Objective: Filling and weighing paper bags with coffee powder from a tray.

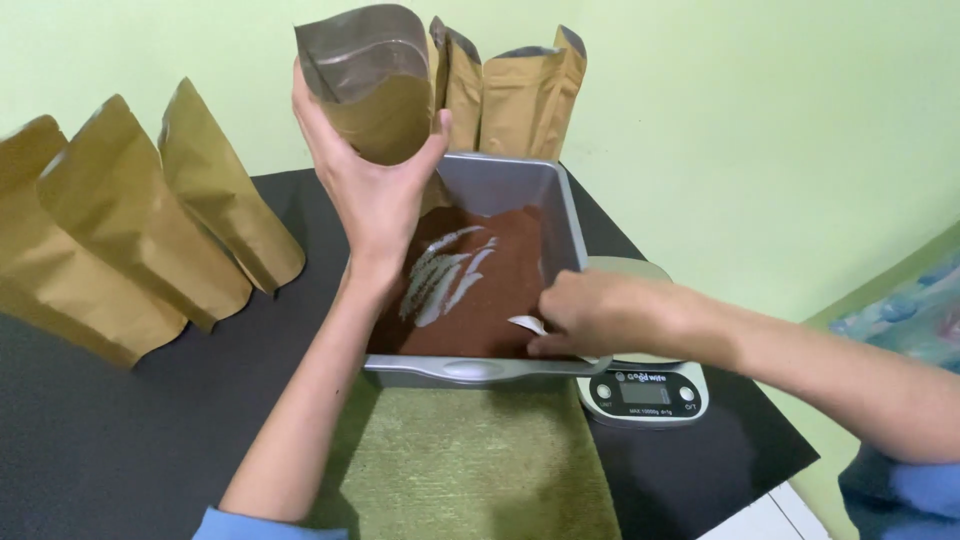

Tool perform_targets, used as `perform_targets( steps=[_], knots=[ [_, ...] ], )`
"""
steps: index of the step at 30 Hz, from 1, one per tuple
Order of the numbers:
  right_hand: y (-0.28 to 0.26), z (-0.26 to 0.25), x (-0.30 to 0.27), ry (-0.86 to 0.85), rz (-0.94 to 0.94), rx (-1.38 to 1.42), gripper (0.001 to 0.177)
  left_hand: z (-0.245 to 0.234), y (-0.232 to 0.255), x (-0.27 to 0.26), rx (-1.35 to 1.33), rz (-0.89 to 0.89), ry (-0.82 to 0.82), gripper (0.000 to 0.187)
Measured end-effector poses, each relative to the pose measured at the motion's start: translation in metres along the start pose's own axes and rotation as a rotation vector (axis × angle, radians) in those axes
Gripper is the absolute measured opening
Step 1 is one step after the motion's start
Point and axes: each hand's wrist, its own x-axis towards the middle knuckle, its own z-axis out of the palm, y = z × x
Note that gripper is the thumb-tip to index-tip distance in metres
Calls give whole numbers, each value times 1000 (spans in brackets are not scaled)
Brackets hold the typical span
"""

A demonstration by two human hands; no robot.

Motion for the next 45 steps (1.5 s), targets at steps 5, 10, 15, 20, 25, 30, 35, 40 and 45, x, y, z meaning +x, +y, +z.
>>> perform_targets(
  steps=[5,10,15,20,25,30,35,40,45],
  knots=[
    [4,32,33,-89,-14,-241,19,-6,4,-2,-34,65,-30,111],
    [31,34,75,178,175,-336,22,-5,5,-3,-45,54,9,112],
    [86,41,171,614,247,-407,32,-6,12,-4,-80,33,-10,112],
    [84,29,240,504,334,-242,19,-6,14,-4,-89,15,-28,115],
    [34,-9,229,418,184,74,16,-3,13,-4,-81,5,-28,112],
    [37,-7,241,442,-55,181,23,-4,13,-3,-74,-29,-38,115],
    [51,4,243,472,-588,246,36,-2,10,-5,-77,-21,-35,114],
    [28,-3,138,267,-898,86,39,0,2,-8,-79,1,-46,114],
    [73,-31,114,267,-715,-294,60,0,-3,-9,-83,-5,-42,116]
  ],
)
